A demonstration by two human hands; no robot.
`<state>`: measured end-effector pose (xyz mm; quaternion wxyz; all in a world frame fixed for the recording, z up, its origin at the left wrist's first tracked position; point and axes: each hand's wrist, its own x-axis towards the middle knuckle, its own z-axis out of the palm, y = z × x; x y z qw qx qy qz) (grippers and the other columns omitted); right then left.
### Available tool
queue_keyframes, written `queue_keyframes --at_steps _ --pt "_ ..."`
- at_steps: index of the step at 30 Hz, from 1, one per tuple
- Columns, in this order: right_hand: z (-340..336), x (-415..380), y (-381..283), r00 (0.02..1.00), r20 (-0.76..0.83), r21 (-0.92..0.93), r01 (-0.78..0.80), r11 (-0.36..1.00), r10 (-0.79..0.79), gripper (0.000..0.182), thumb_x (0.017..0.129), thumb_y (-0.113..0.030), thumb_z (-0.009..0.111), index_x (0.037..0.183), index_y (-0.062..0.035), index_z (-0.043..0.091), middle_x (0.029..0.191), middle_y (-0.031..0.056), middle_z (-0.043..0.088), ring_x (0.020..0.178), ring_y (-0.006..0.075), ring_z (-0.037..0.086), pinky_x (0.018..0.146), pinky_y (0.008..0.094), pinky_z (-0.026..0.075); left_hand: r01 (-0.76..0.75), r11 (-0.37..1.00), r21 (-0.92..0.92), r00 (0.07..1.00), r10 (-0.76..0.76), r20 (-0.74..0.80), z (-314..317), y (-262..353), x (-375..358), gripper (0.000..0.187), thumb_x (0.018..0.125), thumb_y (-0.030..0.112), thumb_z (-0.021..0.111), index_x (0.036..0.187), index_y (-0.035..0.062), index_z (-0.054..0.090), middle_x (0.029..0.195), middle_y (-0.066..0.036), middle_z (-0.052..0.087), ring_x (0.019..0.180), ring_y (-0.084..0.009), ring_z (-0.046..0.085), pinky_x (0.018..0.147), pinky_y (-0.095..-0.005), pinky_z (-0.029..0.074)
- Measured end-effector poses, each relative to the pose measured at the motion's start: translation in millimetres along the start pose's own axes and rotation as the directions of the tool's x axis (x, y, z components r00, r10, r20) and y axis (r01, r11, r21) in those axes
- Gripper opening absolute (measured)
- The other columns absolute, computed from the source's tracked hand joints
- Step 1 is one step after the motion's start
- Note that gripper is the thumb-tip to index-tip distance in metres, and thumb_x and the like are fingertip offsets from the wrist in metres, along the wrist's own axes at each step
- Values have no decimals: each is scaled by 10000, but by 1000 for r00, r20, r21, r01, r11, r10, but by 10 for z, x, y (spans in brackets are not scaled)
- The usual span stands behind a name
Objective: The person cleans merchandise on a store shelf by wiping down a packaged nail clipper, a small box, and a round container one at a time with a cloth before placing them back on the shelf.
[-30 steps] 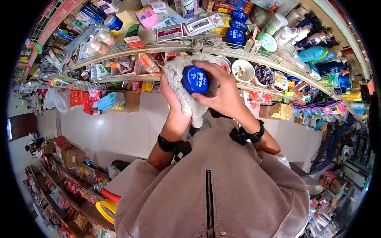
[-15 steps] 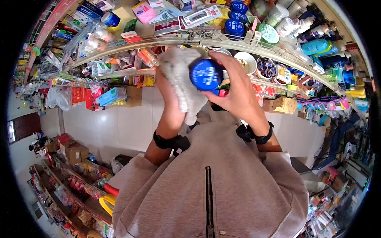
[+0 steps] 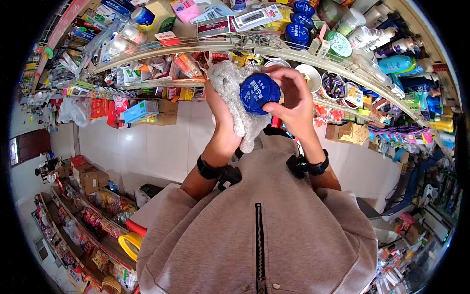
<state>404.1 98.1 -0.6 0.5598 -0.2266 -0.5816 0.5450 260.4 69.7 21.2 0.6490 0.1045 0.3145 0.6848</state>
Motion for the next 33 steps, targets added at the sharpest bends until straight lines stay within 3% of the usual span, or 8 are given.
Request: queue_keyframes --at_steps 9,11,13,19,27,29,31,33 --pt "-83 5 -205 994 100 -263 -4 965 32 752 628 -217 932 1272 -13 601 1283 116 611 1192 224 575 1012 354 444 -31 999 -11 982 28 -187 50 -10 -16 605 1007 563 241 1103 72 580 1074 -129 655 957 -257 677 830 -375 583" --pt "-95 -28 -140 988 87 219 -148 964 131 719 699 -200 900 1299 2 558 1301 124 591 1228 227 553 1042 353 421 -1 1000 3 993 2 -117 -47 -36 49 587 1009 557 245 1099 82 578 1061 -114 652 949 -249 674 825 -364 579" --pt "-116 -40 -110 986 107 272 -151 950 126 689 759 -193 861 1322 10 520 1333 141 558 1270 227 519 1086 365 381 8 1000 28 999 -6 -52 12 -38 -6 567 1015 542 245 1103 90 576 1053 -101 647 947 -240 671 827 -359 573" --pt "-44 -78 -185 994 69 40 -91 995 88 736 778 -246 840 1378 1 491 1384 139 512 1304 241 479 1121 375 343 -78 979 187 986 103 -128 93 -33 -10 565 1020 527 235 1159 90 565 1086 -98 642 1003 -231 658 884 -373 556" --pt "-136 -40 -157 999 32 -98 -38 994 41 787 694 -217 895 1354 -20 515 1346 131 557 1222 244 544 1050 377 416 -34 996 82 995 41 -88 207 18 -38 508 1019 481 271 1162 92 565 1052 -111 644 1004 -232 661 884 -385 557" --pt "-158 23 -253 997 75 -430 63 901 -34 760 641 -222 918 1297 -48 577 1294 135 606 1173 265 590 987 378 472 -14 1000 -10 998 13 -60 226 36 -29 498 1018 473 279 1152 89 567 1035 -112 648 983 -232 668 867 -376 563" --pt "-115 83 -354 992 127 -443 42 896 16 743 642 -219 912 1288 -41 592 1285 134 616 1162 271 599 976 384 483 -20 949 314 982 77 -172 284 48 -77 487 1018 458 285 1123 76 568 999 -112 656 906 -236 683 796 -354 582" --pt "-75 119 -424 968 226 -476 9 880 113 709 645 -213 900 1271 -28 623 1266 133 636 1140 282 616 952 396 505 -33 957 287 986 78 -150 248 61 -16 458 1021 430 297 1100 72 572 948 -98 652 819 -226 683 728 -340 591"
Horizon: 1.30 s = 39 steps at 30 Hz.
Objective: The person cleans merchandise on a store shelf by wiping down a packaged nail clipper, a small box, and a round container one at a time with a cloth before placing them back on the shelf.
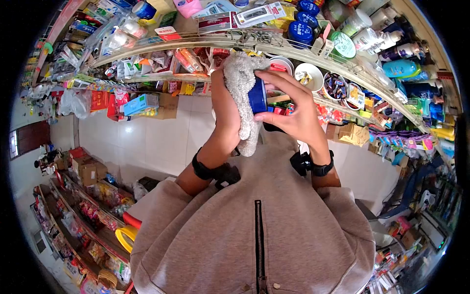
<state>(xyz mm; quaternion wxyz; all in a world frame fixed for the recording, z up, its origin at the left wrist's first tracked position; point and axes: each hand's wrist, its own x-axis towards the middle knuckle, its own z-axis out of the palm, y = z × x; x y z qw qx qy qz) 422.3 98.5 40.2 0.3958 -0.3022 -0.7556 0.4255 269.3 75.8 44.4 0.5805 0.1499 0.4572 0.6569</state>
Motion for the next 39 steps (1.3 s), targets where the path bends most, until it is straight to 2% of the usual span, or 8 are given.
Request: queue_keyframes --at_steps 9,14,19,20,23,28,31,39 --pt "44 -109 139 984 175 390 -92 916 24 740 678 -156 901 1339 -36 591 1260 127 639 1064 199 636 963 341 511 -269 938 220 960 279 -16 -217 -67 321 433 1032 403 317 1109 77 591 980 -68 636 903 -187 640 838 -329 519" --pt "83 -340 406 957 273 933 -289 213 101 754 836 -322 787 1417 30 458 1410 148 529 1287 240 525 1078 395 429 -157 987 -34 986 154 -58 -144 -18 292 468 1023 428 308 1143 82 599 1033 -60 644 940 -211 637 877 -355 504" --pt "94 -435 540 946 251 962 -267 51 205 715 847 -250 783 1421 12 446 1389 137 543 1256 241 546 1075 425 437 -101 989 -108 990 89 -113 -73 35 70 489 1021 445 305 1154 82 604 1073 -76 647 956 -221 640 901 -357 495" --pt "104 -399 492 946 251 963 -266 50 205 715 847 -250 783 1421 12 446 1389 137 543 1256 241 546 1075 425 437 -118 985 -123 990 108 -91 -58 47 52 480 1028 424 300 1155 79 609 1084 -86 647 955 -222 641 903 -354 493" --pt "207 -344 389 980 96 545 -199 814 175 736 682 -132 904 1314 -18 544 1235 86 608 1118 184 600 1010 366 494 -192 962 197 979 202 -34 -146 -132 146 461 1038 369 299 1146 54 619 1068 -87 649 946 -207 636 883 -350 495" --pt "9 -328 285 930 310 406 -316 858 196 677 670 -128 916 1241 -31 566 1171 41 567 1117 135 551 976 334 512 -38 991 127 994 24 111 -303 -334 385 422 1021 290 322 1100 17 634 953 -63 648 862 -166 618 800 -328 509" --pt "-60 -376 341 932 307 723 -361 589 193 712 695 -69 887 1291 -61 497 1229 26 509 1195 144 502 1023 331 446 17 999 -35 993 -13 115 -319 -371 450 399 1022 393 367 1036 81 615 930 -49 646 870 -199 645 817 -352 527" --pt "-708 -35 301 967 67 457 -247 855 244 575 773 -96 820 1277 -28 550 1217 50 569 1143 151 555 1052 301 399 340 907 -248 915 -258 310 -710 -396 395 447 1005 488 422 1138 94 587 1034 -86 658 973 -259 650 898 -424 528"
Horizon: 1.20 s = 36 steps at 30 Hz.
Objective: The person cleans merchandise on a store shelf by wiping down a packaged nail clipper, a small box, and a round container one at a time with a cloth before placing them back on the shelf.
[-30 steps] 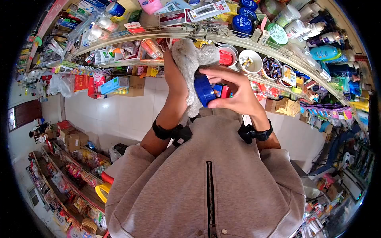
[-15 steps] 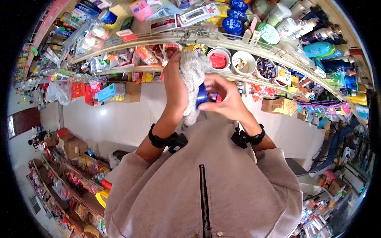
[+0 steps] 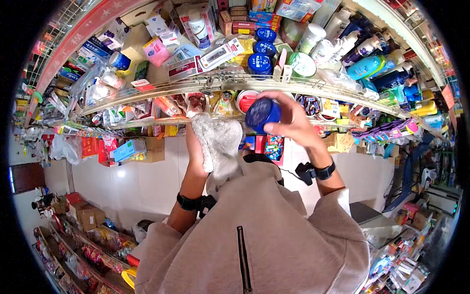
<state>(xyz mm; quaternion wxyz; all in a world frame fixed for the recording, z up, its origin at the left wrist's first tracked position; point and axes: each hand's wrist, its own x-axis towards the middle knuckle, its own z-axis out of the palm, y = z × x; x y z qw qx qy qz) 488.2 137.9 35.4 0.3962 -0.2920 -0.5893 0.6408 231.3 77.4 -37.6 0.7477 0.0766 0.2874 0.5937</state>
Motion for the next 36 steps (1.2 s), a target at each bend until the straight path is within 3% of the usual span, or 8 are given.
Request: queue_keyframes --at_steps 5,11,13,19,27,29,30,36 --pt "-498 624 -299 937 -236 -560 84 825 -256 661 750 -300 846 1261 -1 550 1148 87 627 1135 169 569 1021 317 430 29 999 -23 999 -28 33 -131 28 -23 559 987 552 421 1241 77 567 1156 -127 642 1061 -302 641 972 -460 507" --pt "-1165 1712 -87 837 -234 -839 84 538 -495 716 714 -365 822 1234 57 566 878 212 703 879 337 703 799 406 545 -30 998 -48 995 25 -95 28 67 -109 421 989 452 424 1123 92 596 1029 -103 662 926 -280 676 839 -444 565" --pt "-1408 2026 98 944 -187 -914 -67 399 -271 589 723 -379 805 1122 25 650 888 245 703 929 365 690 821 426 540 -53 999 -11 991 51 -127 -29 58 -106 409 991 444 422 1114 95 597 1020 -101 661 921 -284 675 837 -446 565" --pt "-1667 2316 535 968 -219 -969 -201 141 -125 595 716 -387 821 1103 7 601 1009 263 674 989 423 641 855 485 511 -76 994 -75 997 73 -39 -456 59 -4 418 995 441 422 1127 81 588 1016 -108 654 909 -296 666 837 -459 562" --pt "-1279 2131 291 925 -262 -963 -268 17 -274 622 792 -442 761 1136 52 602 1056 269 682 1001 415 665 860 473 541 -162 976 -146 987 161 -21 -459 111 -68 516 994 470 405 1268 53 538 1207 -148 608 1092 -338 610 960 -503 507" --pt "-1203 2048 249 948 -305 -951 -308 -17 -96 885 842 -557 657 1345 106 354 1018 321 667 972 435 666 844 485 539 -117 990 -82 993 119 24 -526 128 -116 612 982 538 386 1348 57 484 1296 -160 567 1161 -356 574 1008 -516 470" --pt "-1063 1969 88 930 -359 -933 -358 -32 75 939 830 -603 641 1363 114 350 1140 299 652 1063 399 655 893 455 536 -77 997 -14 994 78 70 -550 135 -137 714 970 605 368 1427 61 429 1385 -173 525 1229 -374 538 1056 -530 434" --pt "-1054 2081 241 918 -331 -944 -322 -76 219 1095 785 -584 688 1466 138 226 1232 271 628 1140 382 624 939 427 519 -102 993 -55 988 107 109 -567 135 -38 736 959 631 379 1422 62 443 1386 -166 529 1239 -366 536 1058 -523 438"
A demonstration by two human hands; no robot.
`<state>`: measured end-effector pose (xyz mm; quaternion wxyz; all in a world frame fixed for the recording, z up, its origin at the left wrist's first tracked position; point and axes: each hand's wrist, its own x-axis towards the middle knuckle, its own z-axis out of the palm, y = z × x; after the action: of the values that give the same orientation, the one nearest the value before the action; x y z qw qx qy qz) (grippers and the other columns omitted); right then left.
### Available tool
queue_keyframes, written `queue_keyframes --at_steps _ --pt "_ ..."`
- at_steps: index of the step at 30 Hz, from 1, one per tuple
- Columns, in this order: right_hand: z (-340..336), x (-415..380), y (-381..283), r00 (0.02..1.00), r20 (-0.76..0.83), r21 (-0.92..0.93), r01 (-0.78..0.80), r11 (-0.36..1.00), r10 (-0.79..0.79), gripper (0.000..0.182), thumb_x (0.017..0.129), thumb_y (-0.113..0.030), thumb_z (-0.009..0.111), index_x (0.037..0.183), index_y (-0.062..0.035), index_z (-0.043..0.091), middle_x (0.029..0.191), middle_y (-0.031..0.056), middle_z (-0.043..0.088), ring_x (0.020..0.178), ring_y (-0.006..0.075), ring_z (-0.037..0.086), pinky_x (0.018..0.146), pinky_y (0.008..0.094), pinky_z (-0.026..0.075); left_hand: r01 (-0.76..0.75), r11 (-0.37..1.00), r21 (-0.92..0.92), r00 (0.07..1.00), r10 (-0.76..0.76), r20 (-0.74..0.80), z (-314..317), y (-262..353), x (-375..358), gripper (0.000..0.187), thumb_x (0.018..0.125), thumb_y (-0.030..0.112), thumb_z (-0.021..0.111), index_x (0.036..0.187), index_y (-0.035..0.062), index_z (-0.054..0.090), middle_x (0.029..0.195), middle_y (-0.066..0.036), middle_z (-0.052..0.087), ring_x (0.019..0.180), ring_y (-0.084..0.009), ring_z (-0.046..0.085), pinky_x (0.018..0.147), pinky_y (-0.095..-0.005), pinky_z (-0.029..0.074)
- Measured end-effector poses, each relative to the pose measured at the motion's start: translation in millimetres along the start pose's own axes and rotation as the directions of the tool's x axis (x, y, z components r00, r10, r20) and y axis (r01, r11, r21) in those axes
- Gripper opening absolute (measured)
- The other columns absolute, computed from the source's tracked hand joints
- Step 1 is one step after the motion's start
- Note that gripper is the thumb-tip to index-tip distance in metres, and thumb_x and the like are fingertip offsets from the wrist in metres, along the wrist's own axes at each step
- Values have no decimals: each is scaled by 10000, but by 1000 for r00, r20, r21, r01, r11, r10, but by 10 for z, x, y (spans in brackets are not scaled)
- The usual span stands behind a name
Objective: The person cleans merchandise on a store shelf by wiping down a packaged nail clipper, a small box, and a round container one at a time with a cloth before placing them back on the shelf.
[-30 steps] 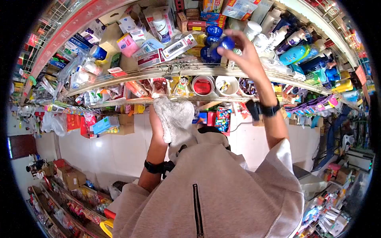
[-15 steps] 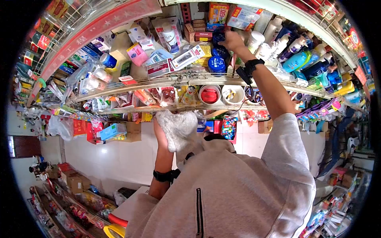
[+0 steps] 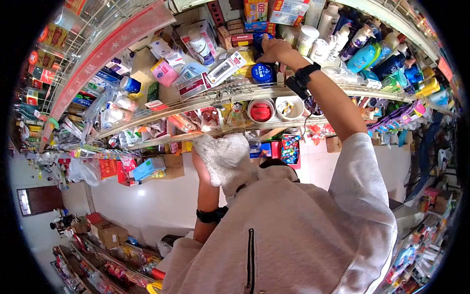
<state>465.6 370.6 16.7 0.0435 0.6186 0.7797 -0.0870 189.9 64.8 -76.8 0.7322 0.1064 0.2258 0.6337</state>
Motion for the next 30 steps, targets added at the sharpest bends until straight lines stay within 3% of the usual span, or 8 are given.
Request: queue_keyframes --at_steps 7,11,14,19,21,23,25,30 --pt "117 153 35 1000 -16 15 13 1000 -13 985 723 -503 781 1402 53 334 1290 237 613 1150 355 637 938 453 520 7 1000 -14 1000 -7 -28 87 -13 4 549 997 488 402 1308 51 520 1221 -161 611 1078 -350 623 955 -501 520" --pt "-88 -21 -66 997 73 46 -26 999 23 1064 734 -561 747 1425 110 296 1306 268 588 1191 367 607 972 431 499 -3 1000 -25 999 2 -44 165 42 -82 532 996 481 423 1306 60 521 1206 -154 617 1089 -325 623 962 -497 518" --pt "-28 92 185 996 -89 319 18 948 11 1127 761 -683 660 1360 208 318 1206 345 606 1145 430 605 973 411 487 -17 999 -47 999 15 -45 -23 124 -187 537 997 485 425 1314 61 516 1219 -151 611 1100 -317 618 969 -488 515" --pt "-434 -360 285 942 -334 298 114 948 -8 791 812 -593 685 1206 74 530 1031 275 678 926 392 676 855 435 520 -60 994 -94 995 52 -79 -146 217 -420 547 998 492 430 1328 63 508 1241 -146 601 1119 -304 609 982 -472 510" --pt "-343 -462 352 869 -493 442 284 851 -34 569 872 -374 713 1198 39 499 1025 169 659 925 221 664 807 355 521 -73 991 -117 994 62 -90 -177 201 -490 551 998 495 432 1333 64 504 1250 -144 597 1126 -298 605 987 -466 508" --pt "-413 -879 153 860 -508 634 409 656 -44 638 835 -411 714 1226 27 463 998 212 669 887 245 678 823 361 527 -69 989 -127 994 57 -96 -173 132 -478 555 999 498 434 1339 65 501 1259 -142 593 1134 -293 601 992 -460 506" --pt "-422 -1349 -160 896 -433 816 435 380 -97 514 859 -268 708 1224 -16 449 1010 140 639 912 152 629 804 299 514 -69 989 -131 994 57 -91 -106 82 -410 559 999 501 436 1344 65 497 1268 -140 589 1141 -287 598 997 -454 504" --pt "-164 -1981 -500 927 -292 905 347 248 -235 542 812 -89 715 1267 -70 421 1161 105 564 1095 188 574 895 324 504 -81 993 -89 995 75 -72 302 19 -205 570 1000 508 440 1358 67 489 1290 -134 579 1160 -274 588 1010 -438 500"
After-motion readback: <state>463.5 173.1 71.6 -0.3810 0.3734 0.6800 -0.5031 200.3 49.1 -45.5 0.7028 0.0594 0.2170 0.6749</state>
